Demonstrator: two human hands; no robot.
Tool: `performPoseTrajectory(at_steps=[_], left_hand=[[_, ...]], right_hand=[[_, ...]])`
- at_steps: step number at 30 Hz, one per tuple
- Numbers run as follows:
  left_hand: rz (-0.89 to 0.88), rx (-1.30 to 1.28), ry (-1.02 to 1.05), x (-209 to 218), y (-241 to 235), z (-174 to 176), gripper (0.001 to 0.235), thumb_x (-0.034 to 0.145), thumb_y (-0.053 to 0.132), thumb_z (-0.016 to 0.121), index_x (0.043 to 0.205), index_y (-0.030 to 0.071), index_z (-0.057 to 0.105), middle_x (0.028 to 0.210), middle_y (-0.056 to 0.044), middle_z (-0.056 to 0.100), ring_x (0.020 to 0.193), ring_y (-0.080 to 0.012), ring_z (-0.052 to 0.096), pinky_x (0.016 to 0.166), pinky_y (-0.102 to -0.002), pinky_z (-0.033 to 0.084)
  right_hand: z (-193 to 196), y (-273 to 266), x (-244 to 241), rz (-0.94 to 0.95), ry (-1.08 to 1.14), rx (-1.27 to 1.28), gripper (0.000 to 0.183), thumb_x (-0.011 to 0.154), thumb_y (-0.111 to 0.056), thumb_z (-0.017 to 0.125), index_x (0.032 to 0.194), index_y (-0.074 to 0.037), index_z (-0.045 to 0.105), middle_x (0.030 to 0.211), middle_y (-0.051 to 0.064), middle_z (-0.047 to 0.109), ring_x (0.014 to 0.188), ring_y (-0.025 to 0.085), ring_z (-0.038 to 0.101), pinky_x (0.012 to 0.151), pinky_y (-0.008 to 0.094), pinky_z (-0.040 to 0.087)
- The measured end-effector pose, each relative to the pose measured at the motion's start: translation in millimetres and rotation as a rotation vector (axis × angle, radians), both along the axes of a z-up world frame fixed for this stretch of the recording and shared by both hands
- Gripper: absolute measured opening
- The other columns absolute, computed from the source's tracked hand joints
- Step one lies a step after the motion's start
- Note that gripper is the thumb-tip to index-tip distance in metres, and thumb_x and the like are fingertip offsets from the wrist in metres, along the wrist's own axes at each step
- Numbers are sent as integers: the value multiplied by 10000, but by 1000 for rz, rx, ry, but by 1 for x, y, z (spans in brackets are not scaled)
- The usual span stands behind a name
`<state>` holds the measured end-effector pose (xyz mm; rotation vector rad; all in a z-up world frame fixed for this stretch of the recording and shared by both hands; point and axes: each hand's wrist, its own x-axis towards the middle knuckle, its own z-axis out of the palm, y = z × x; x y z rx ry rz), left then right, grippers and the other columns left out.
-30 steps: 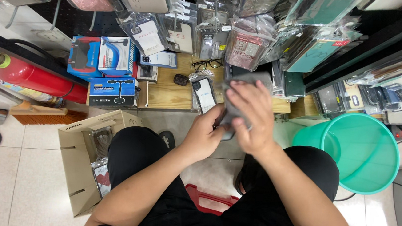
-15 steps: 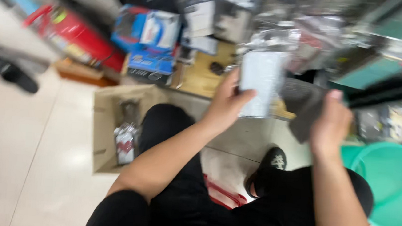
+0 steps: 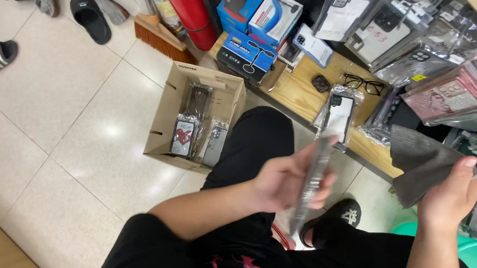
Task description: The person sits on a stool and wipes the plastic packaging of several phone cases using a grey cloth. They handle the items one by one, wiping the front and back surfaces, and place the cleaned cases into a cardboard box on the floor.
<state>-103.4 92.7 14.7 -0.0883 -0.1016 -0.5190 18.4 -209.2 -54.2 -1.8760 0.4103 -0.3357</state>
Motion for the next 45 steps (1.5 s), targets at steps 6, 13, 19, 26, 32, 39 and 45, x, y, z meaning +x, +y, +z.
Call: performPoseTrajectory(at_steps=[6, 13, 19, 26, 32, 39, 45], left_hand=[[115, -201, -244, -25, 38, -56, 572, 949, 434, 607, 1438, 187, 443, 1151, -127, 664, 876, -184, 628, 727, -262, 502], [365, -7, 43, -40, 108, -52, 699, 880, 345, 729, 1429, 26, 437, 1365, -223, 535, 1197, -360, 590, 1035, -482, 506], [520, 413, 346, -40, 176, -91, 910, 883, 741, 302, 1504, 77, 257, 1431, -250, 410, 1272, -342, 482, 1025, -490, 469], [332, 1057, 1094, -24, 236, -192, 238, 905, 131, 493, 1139, 161, 464, 1145, -112, 633, 1017, -279, 626, 973, -490, 463], [318, 1784, 896, 29, 314, -290, 330, 976, 156, 461, 1301, 150, 523, 1163, -103, 649, 1032, -282, 647, 820, -430, 556], [102, 2435, 696, 74, 357, -353, 610, 866, 3, 427, 1468, 80, 362, 1195, -271, 616, 1079, -475, 582, 896, -557, 476], [37, 2794, 528, 68, 369, -431, 1065, 712, 65, 807, 1523, 50, 117, 1343, -274, 472, 1177, -459, 511, 940, -511, 451]], right_hand=[[-28, -8, 0, 188, -4, -182, 461, 1235, -412, 492, 889, -112, 442, 871, -17, 401, 861, 113, 362, 723, 337, 308], [-7, 16, -13, 379, -42, -166, 403, 1209, -406, 414, 927, -119, 437, 933, -26, 401, 923, 119, 362, 780, 325, 329], [-17, -6, -28, 291, 31, -220, 381, 1236, -342, 426, 921, -129, 421, 894, -33, 379, 882, 103, 340, 728, 316, 307], [-41, -49, -91, 24, 273, -480, 723, 1236, -554, 359, 1256, 136, 574, 1175, 313, 513, 1050, 379, 472, 875, 436, 335], [-83, -58, -107, -255, 143, -203, 550, 1082, -560, 671, 1220, -29, 626, 1192, 78, 671, 1083, 147, 605, 928, 290, 455], [-104, -63, -103, -133, 232, -287, 588, 1178, -497, 581, 1289, 80, 554, 1247, 208, 606, 1129, 243, 571, 920, 383, 444], [-58, -12, -82, 117, 542, -467, 612, 1220, -425, 347, 1069, 81, 656, 950, 134, 583, 947, 214, 428, 785, 411, 369]])
